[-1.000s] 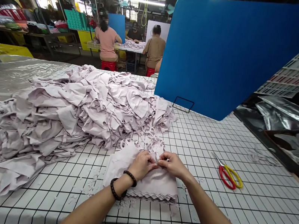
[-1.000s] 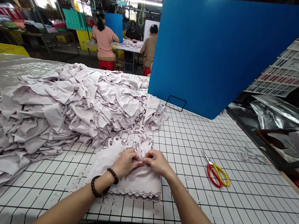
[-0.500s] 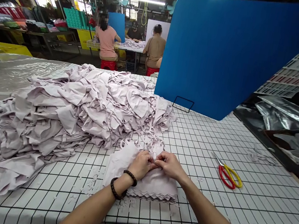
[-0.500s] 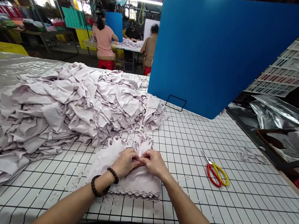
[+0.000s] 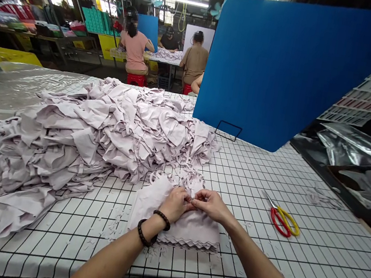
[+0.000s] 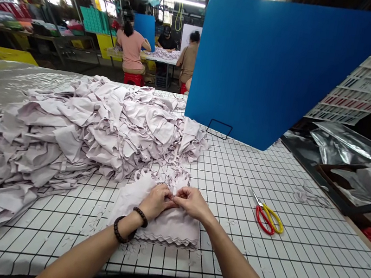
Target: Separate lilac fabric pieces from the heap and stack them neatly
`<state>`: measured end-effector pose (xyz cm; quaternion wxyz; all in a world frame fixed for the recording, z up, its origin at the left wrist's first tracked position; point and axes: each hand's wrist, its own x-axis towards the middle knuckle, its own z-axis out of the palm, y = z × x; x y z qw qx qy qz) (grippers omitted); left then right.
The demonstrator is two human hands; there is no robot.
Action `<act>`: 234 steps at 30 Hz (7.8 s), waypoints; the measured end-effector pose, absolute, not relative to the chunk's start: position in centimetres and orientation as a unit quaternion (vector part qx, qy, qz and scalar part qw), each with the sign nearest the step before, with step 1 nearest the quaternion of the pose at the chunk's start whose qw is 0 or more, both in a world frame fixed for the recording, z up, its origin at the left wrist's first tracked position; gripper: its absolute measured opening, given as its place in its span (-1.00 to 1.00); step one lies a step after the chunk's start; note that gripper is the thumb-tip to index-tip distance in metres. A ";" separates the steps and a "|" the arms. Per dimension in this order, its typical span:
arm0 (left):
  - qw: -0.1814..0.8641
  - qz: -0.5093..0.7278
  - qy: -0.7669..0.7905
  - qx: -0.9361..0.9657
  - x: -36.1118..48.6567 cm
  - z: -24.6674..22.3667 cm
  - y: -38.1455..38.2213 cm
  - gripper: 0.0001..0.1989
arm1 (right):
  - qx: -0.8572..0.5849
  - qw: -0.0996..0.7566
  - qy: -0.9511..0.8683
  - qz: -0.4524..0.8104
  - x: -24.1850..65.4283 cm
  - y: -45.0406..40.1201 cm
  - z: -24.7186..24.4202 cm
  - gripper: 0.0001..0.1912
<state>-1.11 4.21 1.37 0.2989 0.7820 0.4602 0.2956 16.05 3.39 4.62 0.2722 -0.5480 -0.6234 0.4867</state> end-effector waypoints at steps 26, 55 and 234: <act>0.210 0.415 0.511 0.723 -5.3 1.9 2.8 -0.87 | -0.469 0.131 -0.866 0.110 7.3 15.8 5.6 -0.80; 0.778 0.451 0.348 0.264 -9.3 6.1 4.7 -0.45 | -0.224 0.154 -0.948 -0.168 8.8 9.1 9.3 -0.50; 0.133 0.303 0.585 0.740 -9.2 3.6 -0.1 -0.64 | -0.512 0.163 -0.831 0.142 9.7 3.8 5.6 -0.81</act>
